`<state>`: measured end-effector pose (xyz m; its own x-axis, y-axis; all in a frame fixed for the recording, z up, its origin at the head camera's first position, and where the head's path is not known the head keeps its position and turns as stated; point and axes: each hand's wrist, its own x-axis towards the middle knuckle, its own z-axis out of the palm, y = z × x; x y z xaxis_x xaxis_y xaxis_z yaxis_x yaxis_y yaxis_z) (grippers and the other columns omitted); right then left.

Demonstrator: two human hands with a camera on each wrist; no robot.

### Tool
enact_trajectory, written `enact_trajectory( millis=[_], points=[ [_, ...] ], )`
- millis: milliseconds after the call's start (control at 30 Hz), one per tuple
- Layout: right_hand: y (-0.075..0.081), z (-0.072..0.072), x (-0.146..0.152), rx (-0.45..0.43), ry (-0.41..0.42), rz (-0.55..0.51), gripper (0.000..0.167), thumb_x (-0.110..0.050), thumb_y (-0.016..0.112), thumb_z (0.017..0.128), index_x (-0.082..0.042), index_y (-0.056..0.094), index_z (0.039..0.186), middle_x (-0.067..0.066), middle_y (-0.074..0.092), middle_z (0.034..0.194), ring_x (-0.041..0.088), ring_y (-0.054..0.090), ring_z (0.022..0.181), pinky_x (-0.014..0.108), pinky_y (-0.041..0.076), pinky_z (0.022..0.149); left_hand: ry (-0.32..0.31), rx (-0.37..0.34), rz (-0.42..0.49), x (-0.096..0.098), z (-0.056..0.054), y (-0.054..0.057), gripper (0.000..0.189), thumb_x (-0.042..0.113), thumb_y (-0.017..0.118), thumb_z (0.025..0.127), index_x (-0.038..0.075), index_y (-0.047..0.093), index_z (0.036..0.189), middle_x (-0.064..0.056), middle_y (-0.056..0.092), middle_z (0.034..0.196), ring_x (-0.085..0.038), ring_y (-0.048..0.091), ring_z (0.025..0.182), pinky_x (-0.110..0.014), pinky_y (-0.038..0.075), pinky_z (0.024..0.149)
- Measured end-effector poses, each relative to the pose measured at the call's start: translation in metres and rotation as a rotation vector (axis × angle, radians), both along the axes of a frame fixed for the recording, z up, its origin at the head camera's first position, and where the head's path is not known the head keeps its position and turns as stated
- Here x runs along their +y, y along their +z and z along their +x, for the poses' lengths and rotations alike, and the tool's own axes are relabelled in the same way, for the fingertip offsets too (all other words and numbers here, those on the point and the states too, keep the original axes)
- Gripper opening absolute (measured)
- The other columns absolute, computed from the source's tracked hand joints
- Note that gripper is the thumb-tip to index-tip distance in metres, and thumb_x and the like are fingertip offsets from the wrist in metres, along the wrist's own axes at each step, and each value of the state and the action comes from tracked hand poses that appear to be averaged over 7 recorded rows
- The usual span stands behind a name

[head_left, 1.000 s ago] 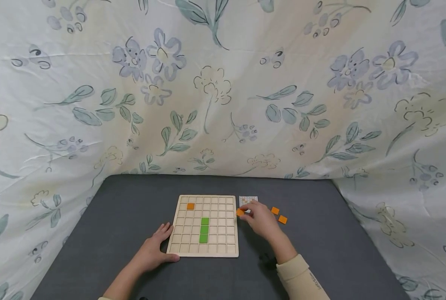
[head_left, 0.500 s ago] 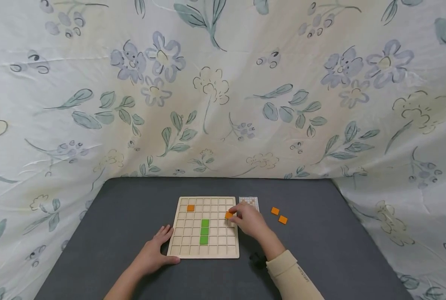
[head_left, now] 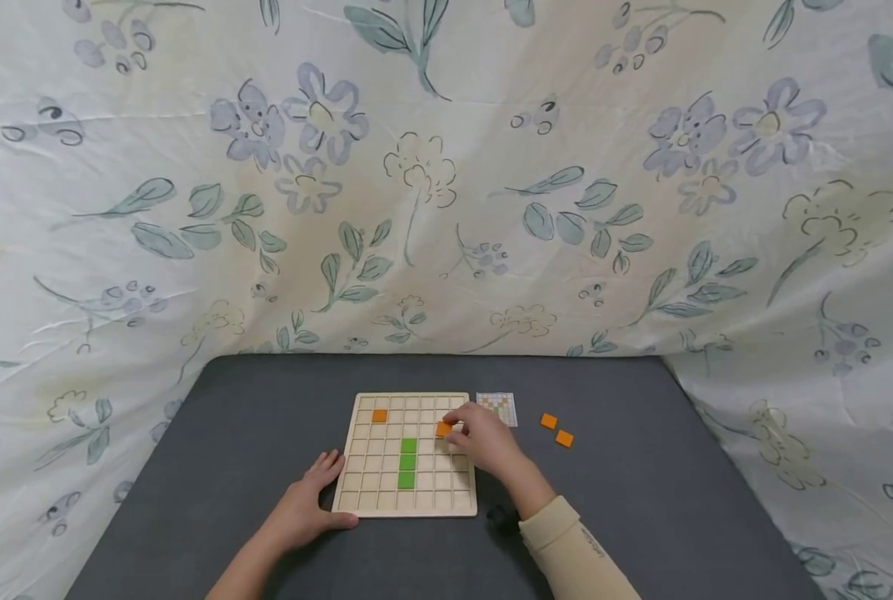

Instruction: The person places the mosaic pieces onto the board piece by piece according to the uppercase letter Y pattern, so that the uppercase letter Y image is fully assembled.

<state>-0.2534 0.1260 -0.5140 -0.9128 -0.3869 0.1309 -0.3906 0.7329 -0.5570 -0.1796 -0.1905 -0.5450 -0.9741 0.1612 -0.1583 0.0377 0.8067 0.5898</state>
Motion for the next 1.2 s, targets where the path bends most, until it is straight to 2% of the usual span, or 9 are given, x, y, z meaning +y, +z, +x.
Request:
enact_trajectory(
  millis=[600, 833, 1200],
  points=[
    [0.005, -0.011, -0.036, 0.029, 0.037, 0.032, 0.025, -0.026, 0.074, 0.094, -0.017, 0.075, 0.117, 0.001, 0.068, 0.112, 0.010, 0.060, 0.084, 0.026, 0.050, 0.068, 0.004, 0.013, 0.007, -0.004, -0.001, 0.003, 0.109, 0.045, 0.092, 0.066, 0.005, 0.041, 0.154, -0.018, 0.029, 0.164, -0.041, 0.019, 0.154, -0.074, 0.024, 0.111],
    [0.005, -0.019, -0.056, -0.010, 0.025, 0.033, 0.025, -0.026, 0.075, 0.093, -0.017, 0.076, 0.116, -0.001, 0.070, 0.112, 0.010, 0.062, 0.085, 0.027, 0.051, 0.070, -0.005, 0.002, 0.018, -0.003, 0.000, 0.002, 0.109, 0.044, 0.092, 0.066, 0.003, 0.041, 0.154, -0.019, 0.029, 0.164, -0.042, 0.019, 0.153, -0.072, 0.026, 0.111],
    [-0.003, -0.032, -0.075, -0.063, 0.012, 0.060, 0.025, -0.027, 0.076, 0.092, -0.020, 0.076, 0.116, -0.001, 0.070, 0.116, 0.014, 0.067, 0.097, 0.032, 0.054, 0.077, 0.014, -0.005, 0.005, 0.000, 0.000, -0.003, 0.110, 0.048, 0.092, 0.065, 0.005, 0.043, 0.153, -0.017, 0.031, 0.164, -0.041, 0.020, 0.153, -0.073, 0.027, 0.110]
  ],
)
